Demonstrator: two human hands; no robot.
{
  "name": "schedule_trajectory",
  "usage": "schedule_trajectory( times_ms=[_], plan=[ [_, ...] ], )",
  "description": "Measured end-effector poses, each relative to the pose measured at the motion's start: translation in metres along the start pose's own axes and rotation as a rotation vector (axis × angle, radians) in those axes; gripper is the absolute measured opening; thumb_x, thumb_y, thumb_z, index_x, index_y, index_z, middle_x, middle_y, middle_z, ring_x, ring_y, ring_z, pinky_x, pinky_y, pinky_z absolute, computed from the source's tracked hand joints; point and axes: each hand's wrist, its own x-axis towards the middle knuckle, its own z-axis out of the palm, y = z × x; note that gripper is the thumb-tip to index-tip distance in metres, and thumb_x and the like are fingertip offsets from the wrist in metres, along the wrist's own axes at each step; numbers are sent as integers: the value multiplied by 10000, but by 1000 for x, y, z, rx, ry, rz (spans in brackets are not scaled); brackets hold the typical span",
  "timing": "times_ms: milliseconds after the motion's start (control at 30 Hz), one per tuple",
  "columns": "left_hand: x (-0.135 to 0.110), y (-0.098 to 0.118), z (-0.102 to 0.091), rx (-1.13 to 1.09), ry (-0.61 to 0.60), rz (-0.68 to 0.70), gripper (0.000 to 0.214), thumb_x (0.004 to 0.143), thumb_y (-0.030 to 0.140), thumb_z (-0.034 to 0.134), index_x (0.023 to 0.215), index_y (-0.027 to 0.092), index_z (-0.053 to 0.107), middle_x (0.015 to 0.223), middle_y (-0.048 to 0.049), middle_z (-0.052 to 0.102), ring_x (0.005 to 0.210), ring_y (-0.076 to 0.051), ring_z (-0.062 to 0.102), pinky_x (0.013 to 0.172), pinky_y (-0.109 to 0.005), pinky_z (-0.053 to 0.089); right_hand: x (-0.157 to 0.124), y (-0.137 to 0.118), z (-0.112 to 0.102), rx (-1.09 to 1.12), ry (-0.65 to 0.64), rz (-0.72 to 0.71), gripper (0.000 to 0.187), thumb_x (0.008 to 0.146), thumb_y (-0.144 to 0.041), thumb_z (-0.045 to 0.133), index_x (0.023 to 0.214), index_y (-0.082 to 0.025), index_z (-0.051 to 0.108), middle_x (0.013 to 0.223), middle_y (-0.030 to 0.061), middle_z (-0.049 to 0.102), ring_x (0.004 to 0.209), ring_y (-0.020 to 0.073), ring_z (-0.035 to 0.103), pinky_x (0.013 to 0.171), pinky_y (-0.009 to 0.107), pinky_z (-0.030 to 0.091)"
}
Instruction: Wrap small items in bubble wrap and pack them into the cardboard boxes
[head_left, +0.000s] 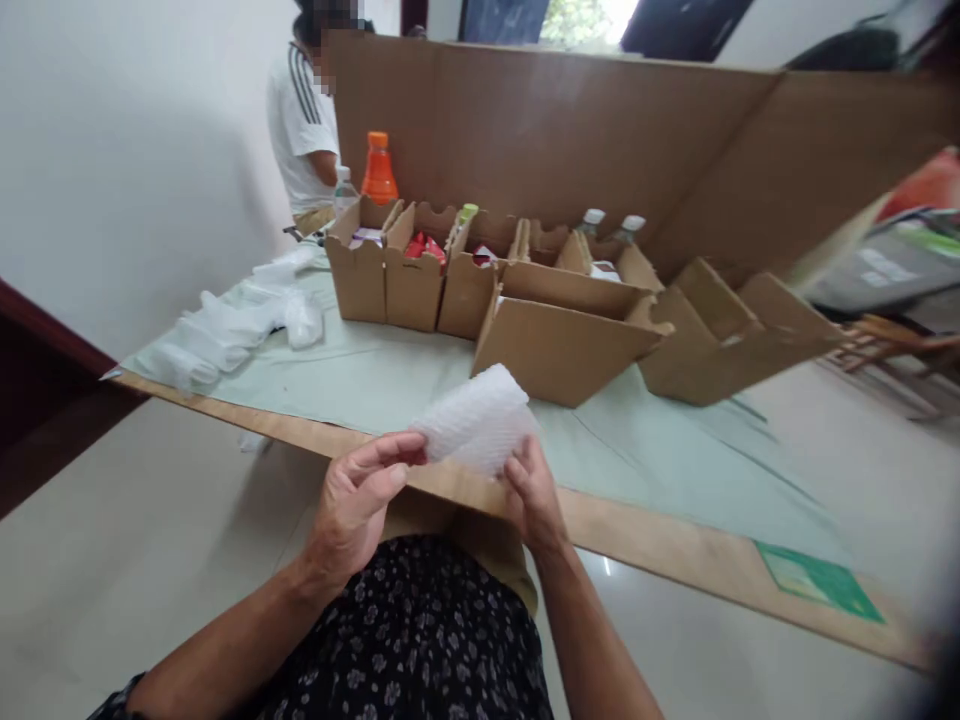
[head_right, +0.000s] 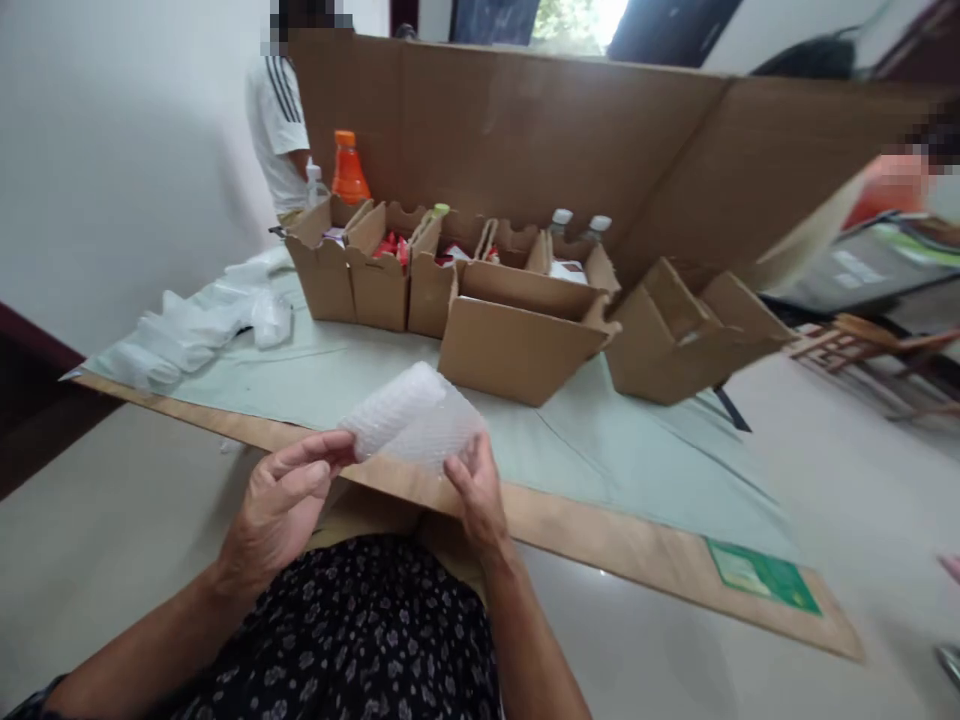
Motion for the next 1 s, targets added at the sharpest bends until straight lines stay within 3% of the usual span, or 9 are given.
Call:
schedule_trajectory(
  times_ms=[67,133,200,300,433,600,733,900,1000],
  plan=[
    [-10,3,4,-113,-36,-122,266,720,320,834,959,207,857,969,-80,820,945,-263,746,1005,-452,563,-10,-1,15,312,-65,97,731,696,-767,794,1228,-273,705,1268,107,753,1223,347,677,951,528,602],
    [-16,0,4,-199,-64,-228,297,696,334,860,954,186,849,985,-90,817,979,-262,743,1007,-438,560,-19,-8,19,407,-59,98,627,680,-743,825,1101,-286,749,1130,68,790,1082,313,716,809,462,631],
    [-18,-8,1,-266,-86,-329,350,674,349,892,968,171,831,1043,-99,810,1049,-262,737,995,-403,561,-26,-20,16,365,-1,40,462,681,-619,889,993,-297,776,1040,24,798,940,247,720,699,365,604],
    [-18,-21,-4,-287,-64,-409,476,639,366,951,1037,171,778,1088,-90,790,1114,-258,728,942,-350,568,-32,-41,5,270,54,-38,303,698,-473,922,889,-269,804,936,7,794,829,184,683,686,304,554],
    [-17,-31,-4,-254,-27,-374,636,609,442,987,1116,201,687,1104,-56,751,1046,-239,724,895,-369,594,-35,-61,-3,169,7,-77,303,733,-461,912,902,-223,833,910,37,800,822,184,666,753,323,542],
    [-15,-31,-1,-247,-67,-355,721,616,509,977,1181,193,659,1256,-120,714,1141,-317,683,865,-454,633,-47,-70,-2,65,-26,-85,349,803,-549,844,887,-211,828,857,41,785,774,185,673,706,321,548],
    [-10,-31,-10,-380,-184,-526,659,749,647,833,1206,195,687,1242,-158,735,1178,-396,681,878,-586,623,-60,-76,-9,101,18,-128,312,766,-521,878,876,-233,831,855,36,793,785,198,708,752,343,602],
    [-17,-43,-33,-348,-460,-759,657,713,520,829,1260,172,716,1306,-203,733,1191,-421,695,862,-517,602,-62,-82,-25,120,149,-167,278,781,-493,855,875,-233,830,899,52,805,852,226,751,841,396,640],
    [-32,-52,-45,-239,-499,-787,571,726,497,812,1195,176,756,1229,-178,768,1064,-382,735,797,-460,600,-55,-79,-41,61,273,-226,276,824,-503,802,852,-229,804,836,50,786,800,238,752,824,450,651]
  ],
)
